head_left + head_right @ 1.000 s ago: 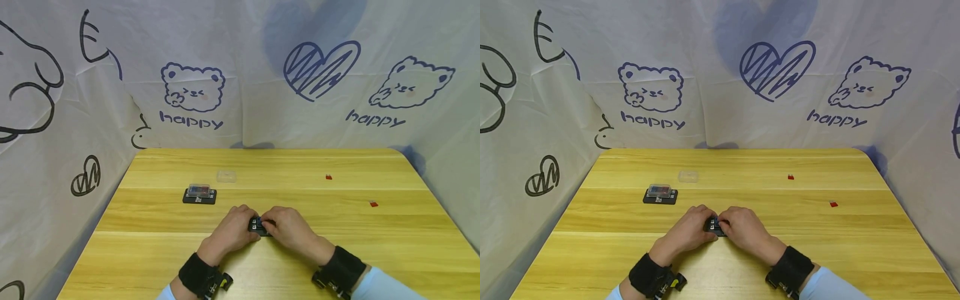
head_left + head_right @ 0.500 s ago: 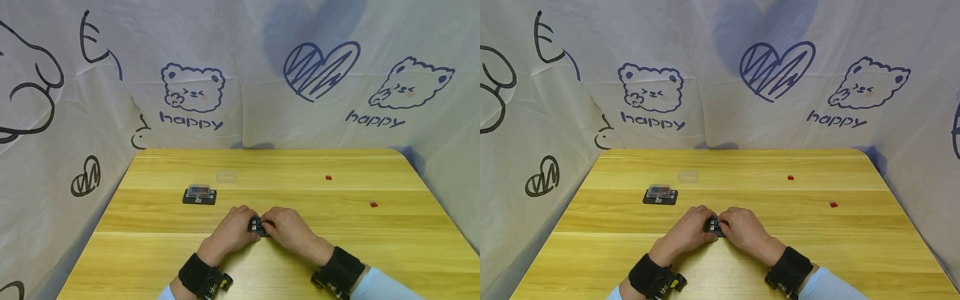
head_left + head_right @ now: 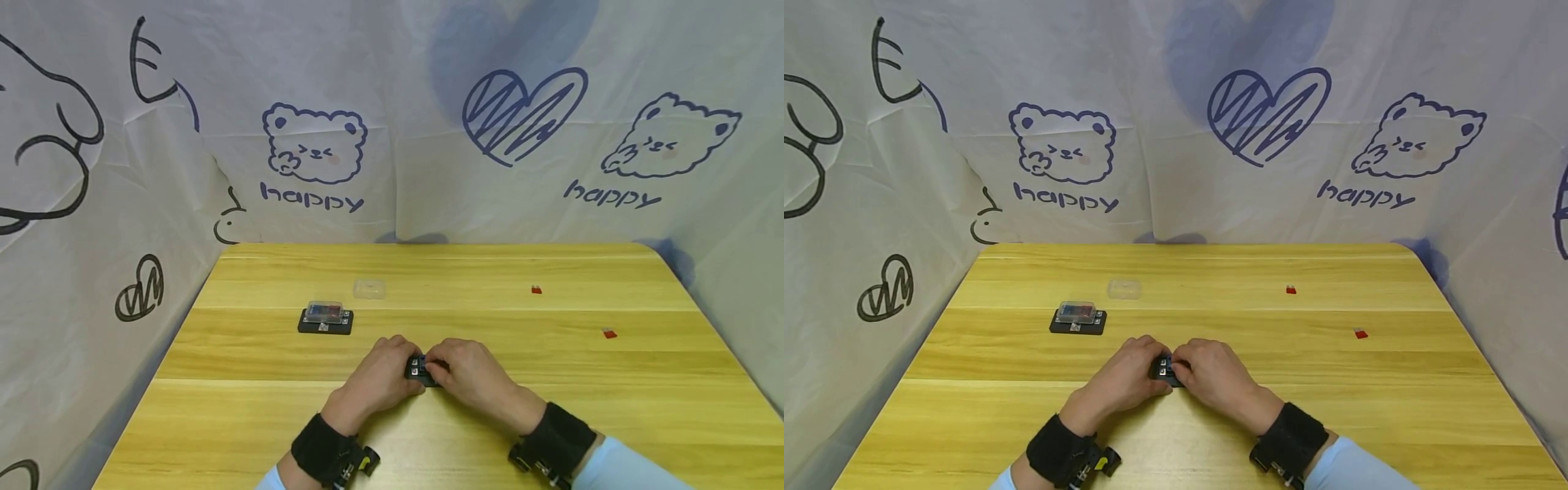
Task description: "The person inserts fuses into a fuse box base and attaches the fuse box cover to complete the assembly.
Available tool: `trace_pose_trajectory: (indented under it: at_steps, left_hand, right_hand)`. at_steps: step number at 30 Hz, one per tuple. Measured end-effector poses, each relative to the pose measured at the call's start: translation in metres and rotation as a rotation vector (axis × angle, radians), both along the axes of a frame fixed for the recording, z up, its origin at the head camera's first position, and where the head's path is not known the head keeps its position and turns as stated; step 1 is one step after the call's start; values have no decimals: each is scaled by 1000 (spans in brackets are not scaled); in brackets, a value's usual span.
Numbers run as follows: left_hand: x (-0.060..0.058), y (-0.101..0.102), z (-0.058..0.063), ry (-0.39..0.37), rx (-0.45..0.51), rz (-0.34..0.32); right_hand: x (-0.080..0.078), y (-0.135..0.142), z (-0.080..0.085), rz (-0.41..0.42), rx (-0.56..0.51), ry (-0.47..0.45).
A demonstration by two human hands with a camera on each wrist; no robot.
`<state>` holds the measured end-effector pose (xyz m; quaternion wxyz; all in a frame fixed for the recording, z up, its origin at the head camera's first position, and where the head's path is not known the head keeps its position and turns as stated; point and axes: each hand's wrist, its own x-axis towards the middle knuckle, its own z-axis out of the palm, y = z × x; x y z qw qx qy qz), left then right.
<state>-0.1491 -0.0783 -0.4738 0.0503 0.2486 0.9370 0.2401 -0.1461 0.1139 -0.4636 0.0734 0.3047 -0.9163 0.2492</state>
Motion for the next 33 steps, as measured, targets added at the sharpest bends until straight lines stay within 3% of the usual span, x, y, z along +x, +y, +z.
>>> trace_pose_trajectory:
  at_steps: [33]
  left_hand:
    - [0,0,0,11,9,-2]
  right_hand:
    - [-1,-1,3,28,41,6]
